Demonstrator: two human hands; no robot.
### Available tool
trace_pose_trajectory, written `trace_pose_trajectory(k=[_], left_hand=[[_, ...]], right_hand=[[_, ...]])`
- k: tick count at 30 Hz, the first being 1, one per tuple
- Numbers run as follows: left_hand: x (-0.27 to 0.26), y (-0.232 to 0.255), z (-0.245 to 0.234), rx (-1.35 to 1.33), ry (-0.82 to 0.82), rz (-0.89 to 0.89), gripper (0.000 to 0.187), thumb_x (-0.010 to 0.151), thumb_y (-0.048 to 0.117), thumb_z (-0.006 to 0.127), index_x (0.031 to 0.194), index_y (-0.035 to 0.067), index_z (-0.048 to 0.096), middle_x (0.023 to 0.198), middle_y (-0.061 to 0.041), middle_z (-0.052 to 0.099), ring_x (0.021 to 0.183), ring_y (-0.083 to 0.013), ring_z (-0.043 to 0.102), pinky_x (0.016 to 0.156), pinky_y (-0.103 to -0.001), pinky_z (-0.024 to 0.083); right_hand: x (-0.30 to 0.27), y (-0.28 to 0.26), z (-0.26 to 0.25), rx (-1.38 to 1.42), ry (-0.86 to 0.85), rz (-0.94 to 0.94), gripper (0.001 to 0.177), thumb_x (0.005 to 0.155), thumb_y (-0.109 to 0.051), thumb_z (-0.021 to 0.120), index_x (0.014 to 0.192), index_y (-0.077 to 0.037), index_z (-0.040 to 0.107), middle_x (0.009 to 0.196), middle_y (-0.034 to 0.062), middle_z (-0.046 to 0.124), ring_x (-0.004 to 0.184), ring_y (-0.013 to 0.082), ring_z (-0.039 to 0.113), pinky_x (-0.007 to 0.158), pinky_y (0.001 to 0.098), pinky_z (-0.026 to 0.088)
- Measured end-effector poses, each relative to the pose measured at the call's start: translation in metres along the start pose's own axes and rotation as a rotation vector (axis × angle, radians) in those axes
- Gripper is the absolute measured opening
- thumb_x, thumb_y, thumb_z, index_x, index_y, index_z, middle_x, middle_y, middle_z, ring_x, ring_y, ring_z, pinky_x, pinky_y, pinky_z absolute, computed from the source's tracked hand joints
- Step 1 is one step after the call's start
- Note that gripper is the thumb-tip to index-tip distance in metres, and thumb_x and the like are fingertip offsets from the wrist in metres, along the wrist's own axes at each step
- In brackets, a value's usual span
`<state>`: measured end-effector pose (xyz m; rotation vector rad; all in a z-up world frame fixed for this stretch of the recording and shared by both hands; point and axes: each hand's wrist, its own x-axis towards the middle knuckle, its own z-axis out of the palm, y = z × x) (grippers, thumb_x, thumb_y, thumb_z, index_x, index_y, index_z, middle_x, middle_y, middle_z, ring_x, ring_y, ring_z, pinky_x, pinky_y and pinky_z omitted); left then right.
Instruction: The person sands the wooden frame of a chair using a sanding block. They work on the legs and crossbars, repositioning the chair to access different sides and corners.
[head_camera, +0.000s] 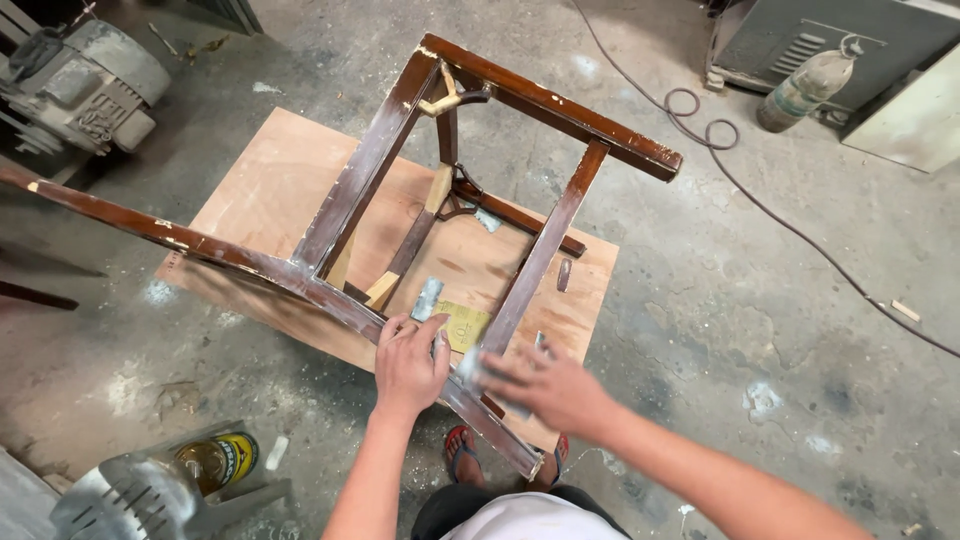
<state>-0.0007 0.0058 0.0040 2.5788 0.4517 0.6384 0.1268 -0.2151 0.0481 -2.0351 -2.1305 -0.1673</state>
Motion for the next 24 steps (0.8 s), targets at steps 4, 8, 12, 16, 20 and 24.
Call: trace_pose_trajectory(k=[4,8,12,16,20,24], left_hand=[[-0.002,0.000,-0.001,-0.009,0.012,0.004,0.026,0.093,0.025,0.055,0.111,0.015,0.072,0.054,-0.009,0.066,0.068,-0.0212,0.074,0.112,-0.039,0.040],[0.001,0.002,-0.002,-0.007,0.020,0.011,0.025,0.092,0.024,0.056,0.110,0.016,0.072,0.055,-0.010,0.066,0.068,-0.0204,0.073,0.111,-0.038,0.040],[0.001,0.001,-0.002,-0.006,0.012,0.009,0.025,0.092,0.024,0.055,0.109,0.016,0.072,0.055,-0.009,0.067,0.068,-0.0199,0.073,0.111,-0.039,0.040],[0.007,0.004,-0.006,0.018,0.004,0.026,0.026,0.092,0.026,0.055,0.111,0.018,0.071,0.060,-0.009,0.070,0.071,-0.0210,0.074,0.111,-0.040,0.040],[0.007,0.013,-0.011,-0.020,0.006,0.015,0.035,0.088,0.017,0.053,0.114,0.011,0.074,0.063,-0.007,0.068,0.064,-0.0241,0.063,0.107,-0.043,0.041],[0.007,0.015,-0.015,-0.015,-0.026,0.004,0.035,0.089,0.015,0.052,0.116,0.011,0.073,0.062,-0.006,0.068,0.066,-0.0237,0.063,0.108,-0.043,0.041]], right_hand=[[-0.010,0.051,0.026,-0.139,0.039,0.145,0.046,0.101,-0.026,0.045,0.144,-0.035,0.056,0.156,-0.0048,0.050,0.110,0.0258,0.055,0.089,0.0453,0.047],[-0.014,0.012,0.044,0.079,0.020,0.056,0.051,0.100,-0.017,0.040,0.147,-0.032,0.052,0.157,-0.0012,0.048,0.103,0.0268,0.059,0.082,0.0438,0.051],[-0.025,0.089,0.052,0.028,0.027,0.145,0.057,0.096,-0.008,0.042,0.148,-0.029,0.052,0.152,0.0030,0.056,0.082,0.0282,0.068,0.076,0.0462,0.056],[-0.015,0.060,0.043,0.075,-0.030,0.256,0.077,0.085,-0.007,0.050,0.158,-0.027,0.036,0.163,0.0047,0.041,0.078,0.0319,0.073,0.085,0.0491,0.058],[-0.015,0.039,0.034,0.247,-0.146,0.210,0.060,0.089,-0.003,0.052,0.142,-0.031,0.051,0.125,-0.0024,0.056,0.067,0.0184,0.065,0.070,0.0365,0.057],[-0.007,0.130,0.005,-0.105,-0.116,0.469,0.090,0.078,0.005,0.046,0.157,-0.037,0.038,0.165,-0.0159,0.034,0.058,0.0284,0.061,0.044,0.0413,0.045]])
